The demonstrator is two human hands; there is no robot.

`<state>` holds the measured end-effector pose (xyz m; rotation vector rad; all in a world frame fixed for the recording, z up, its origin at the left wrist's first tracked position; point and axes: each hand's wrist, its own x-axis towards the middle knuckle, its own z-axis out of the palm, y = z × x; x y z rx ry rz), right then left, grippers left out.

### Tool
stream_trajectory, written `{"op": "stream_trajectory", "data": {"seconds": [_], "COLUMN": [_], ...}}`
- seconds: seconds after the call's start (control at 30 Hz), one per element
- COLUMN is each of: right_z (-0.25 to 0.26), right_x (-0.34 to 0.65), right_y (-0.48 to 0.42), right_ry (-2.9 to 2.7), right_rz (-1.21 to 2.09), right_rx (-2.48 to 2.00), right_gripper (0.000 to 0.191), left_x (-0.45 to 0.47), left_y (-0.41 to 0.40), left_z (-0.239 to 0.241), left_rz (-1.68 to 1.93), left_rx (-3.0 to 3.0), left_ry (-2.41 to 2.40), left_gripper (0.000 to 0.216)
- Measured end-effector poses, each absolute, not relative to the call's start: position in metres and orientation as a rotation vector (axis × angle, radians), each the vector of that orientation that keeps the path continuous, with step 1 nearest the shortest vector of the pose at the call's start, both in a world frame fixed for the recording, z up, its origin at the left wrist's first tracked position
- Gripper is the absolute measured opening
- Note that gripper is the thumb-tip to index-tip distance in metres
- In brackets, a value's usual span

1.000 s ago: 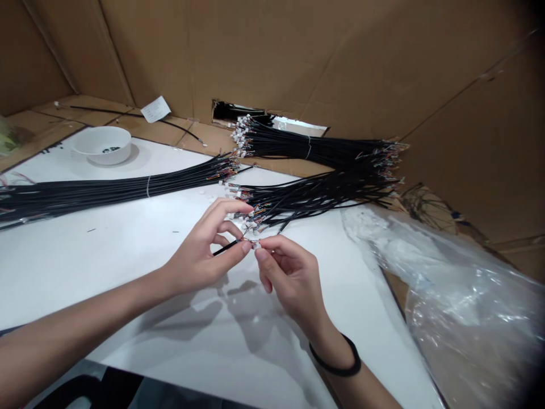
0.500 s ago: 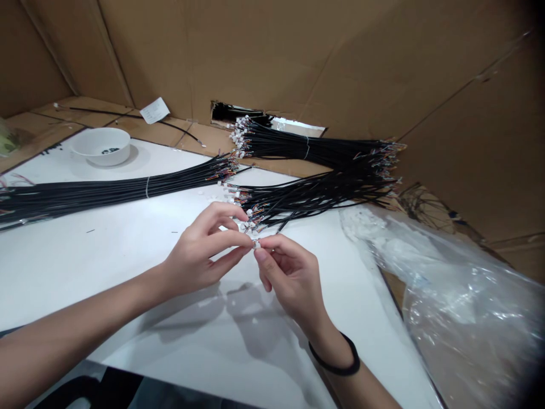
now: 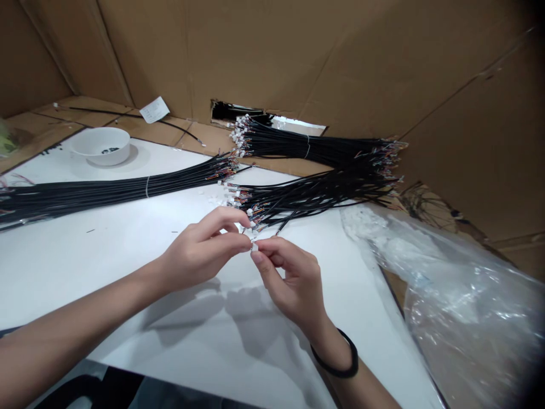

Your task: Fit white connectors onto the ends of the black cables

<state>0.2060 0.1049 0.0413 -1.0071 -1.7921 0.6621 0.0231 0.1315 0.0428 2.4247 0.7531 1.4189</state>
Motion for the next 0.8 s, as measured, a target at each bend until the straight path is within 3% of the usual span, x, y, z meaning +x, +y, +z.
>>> {"op": "stream_trajectory", "data": {"seconds": [0.57,0.8], "right_z": [0.0412,0.0397], "right_x": [0.2057,0.2064], "right_y": [0.1051,0.1045], "right_ry": [-1.866,-1.846], "right_rz": [0.518,0.517], "right_rx": [-0.979,-0.927], "right_gripper": [0.008,0.008], "left_x": [0.0180,0.0190], "left_y": [0.1272,0.1307], "left_z": [0.0406,0.0408], "left_rz": [1.194,1.410], "left_rx": [2.344,2.592], "left_ry": [0.965,0.822], "left_gripper": [0.008,0.014]}}
